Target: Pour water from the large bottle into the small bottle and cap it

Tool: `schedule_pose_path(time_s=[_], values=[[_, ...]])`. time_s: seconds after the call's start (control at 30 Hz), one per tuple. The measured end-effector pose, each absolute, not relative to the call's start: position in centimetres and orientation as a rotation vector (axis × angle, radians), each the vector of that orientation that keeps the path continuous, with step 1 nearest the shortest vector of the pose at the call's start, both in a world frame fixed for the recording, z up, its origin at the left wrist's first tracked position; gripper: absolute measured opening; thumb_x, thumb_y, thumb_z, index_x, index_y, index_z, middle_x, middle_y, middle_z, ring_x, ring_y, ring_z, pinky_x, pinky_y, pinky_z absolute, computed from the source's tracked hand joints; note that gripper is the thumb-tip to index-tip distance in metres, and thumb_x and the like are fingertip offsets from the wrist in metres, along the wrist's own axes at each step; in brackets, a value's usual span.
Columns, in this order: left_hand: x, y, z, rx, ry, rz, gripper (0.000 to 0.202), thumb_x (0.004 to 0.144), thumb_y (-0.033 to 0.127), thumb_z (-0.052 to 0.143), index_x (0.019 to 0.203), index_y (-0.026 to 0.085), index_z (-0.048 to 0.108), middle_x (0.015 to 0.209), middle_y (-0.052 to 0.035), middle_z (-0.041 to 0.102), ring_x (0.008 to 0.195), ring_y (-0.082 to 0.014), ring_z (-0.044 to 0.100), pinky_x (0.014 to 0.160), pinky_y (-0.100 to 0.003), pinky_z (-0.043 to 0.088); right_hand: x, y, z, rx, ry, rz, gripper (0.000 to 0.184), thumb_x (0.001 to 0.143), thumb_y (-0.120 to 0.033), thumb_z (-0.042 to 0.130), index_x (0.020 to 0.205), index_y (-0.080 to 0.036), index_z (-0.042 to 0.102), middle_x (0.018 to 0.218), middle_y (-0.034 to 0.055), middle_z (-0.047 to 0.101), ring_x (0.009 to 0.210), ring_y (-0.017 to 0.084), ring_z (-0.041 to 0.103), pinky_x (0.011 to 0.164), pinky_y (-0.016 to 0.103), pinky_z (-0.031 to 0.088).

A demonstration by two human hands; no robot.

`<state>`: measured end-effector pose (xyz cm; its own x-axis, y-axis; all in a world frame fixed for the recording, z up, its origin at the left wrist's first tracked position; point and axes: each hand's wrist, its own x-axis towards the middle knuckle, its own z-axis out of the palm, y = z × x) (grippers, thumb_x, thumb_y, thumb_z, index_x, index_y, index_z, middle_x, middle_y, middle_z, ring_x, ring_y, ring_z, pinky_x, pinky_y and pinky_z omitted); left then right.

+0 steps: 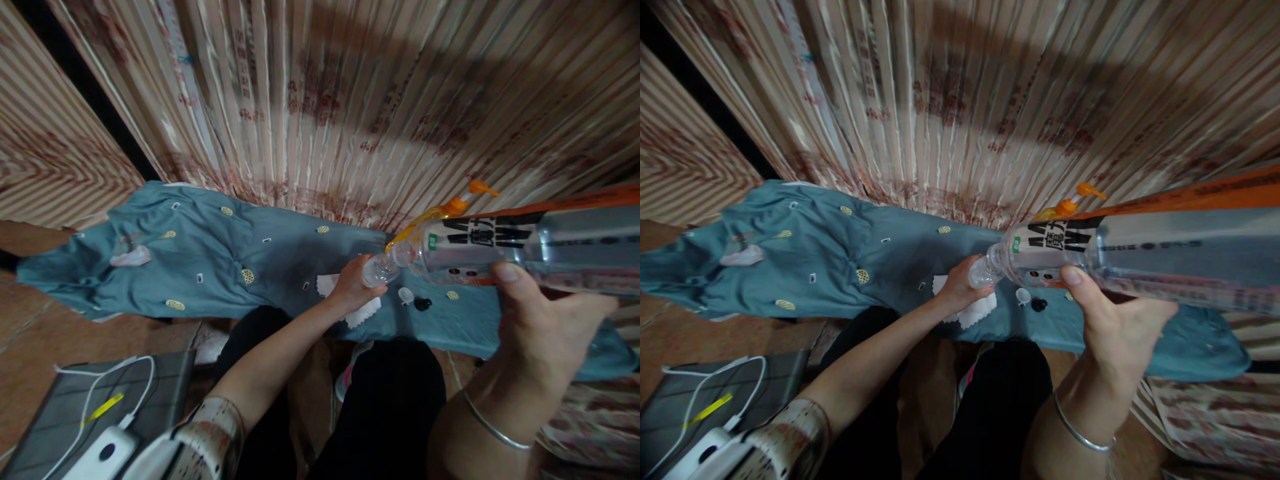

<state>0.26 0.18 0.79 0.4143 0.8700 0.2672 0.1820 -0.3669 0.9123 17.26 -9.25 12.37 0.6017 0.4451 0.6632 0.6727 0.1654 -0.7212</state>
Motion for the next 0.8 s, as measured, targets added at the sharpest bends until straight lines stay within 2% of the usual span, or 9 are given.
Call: schedule_pose_path(time_s=[0.1, 0.27, 0.47, 0.67, 0.8], values=[[0.3, 0.1, 0.9, 1.799, 0.919, 0.996, 0.050, 0.066, 0.028, 0.077, 0.112, 0.020, 0.059, 0.112, -0.0060, 0.069, 0.105, -0.0254, 0.064, 0.095, -0.040, 0.049, 17.3, -9.1, 12.6, -1.398, -1.072, -0.254, 0.085, 0.048, -0.057, 0.082, 0.114, -0.016, 0.047, 0.115, 0.0123, 0.062, 0.120, 0.031, 0.057, 0.114, 0.052, 0.034], [0.4, 0.2, 0.6, 1.810, 0.947, 0.988, 0.049, 0.065, 0.027, 0.078, 0.110, 0.022, 0.060, 0.110, -0.0042, 0.070, 0.103, -0.0250, 0.065, 0.094, -0.040, 0.050, 16.7, -9.0, 13.2, -1.376, -1.110, -0.233, 0.086, 0.046, -0.059, 0.083, 0.114, -0.016, 0.051, 0.117, 0.0112, 0.060, 0.126, 0.030, 0.052, 0.117, 0.052, 0.028], [0.4, 0.3, 0.7, 1.812, 0.930, 0.991, 0.051, 0.066, 0.027, 0.078, 0.113, 0.021, 0.059, 0.114, -0.0057, 0.069, 0.107, -0.0257, 0.064, 0.097, -0.040, 0.049, 16.3, -8.8, 13.8, -1.355, -1.172, -0.227, 0.084, 0.048, -0.058, 0.084, 0.114, -0.016, 0.054, 0.107, 0.0086, 0.062, 0.122, 0.030, 0.053, 0.116, 0.054, 0.028], [0.3, 0.2, 1.0, 1.812, 0.935, 0.983, 0.052, 0.066, 0.026, 0.078, 0.114, 0.020, 0.058, 0.114, -0.0067, 0.069, 0.109, -0.0266, 0.064, 0.098, -0.042, 0.048, 16.5, -8.7, 14.2, -1.408, -1.178, -0.256, 0.075, 0.045, -0.062, 0.082, 0.099, -0.017, 0.058, 0.098, 0.0074, 0.063, 0.115, 0.031, 0.057, 0.115, 0.055, 0.029], [0.3, 0.2, 1.0, 1.816, 0.948, 0.974, 0.051, 0.066, 0.026, 0.078, 0.113, 0.020, 0.058, 0.114, -0.0069, 0.069, 0.108, -0.0269, 0.064, 0.096, -0.041, 0.049, 16.4, -8.5, 14.5, -1.476, -1.119, -0.237, 0.080, 0.038, -0.063, 0.082, 0.098, -0.016, 0.056, 0.104, 0.0106, 0.063, 0.119, 0.033, 0.055, 0.114, 0.057, 0.028]])
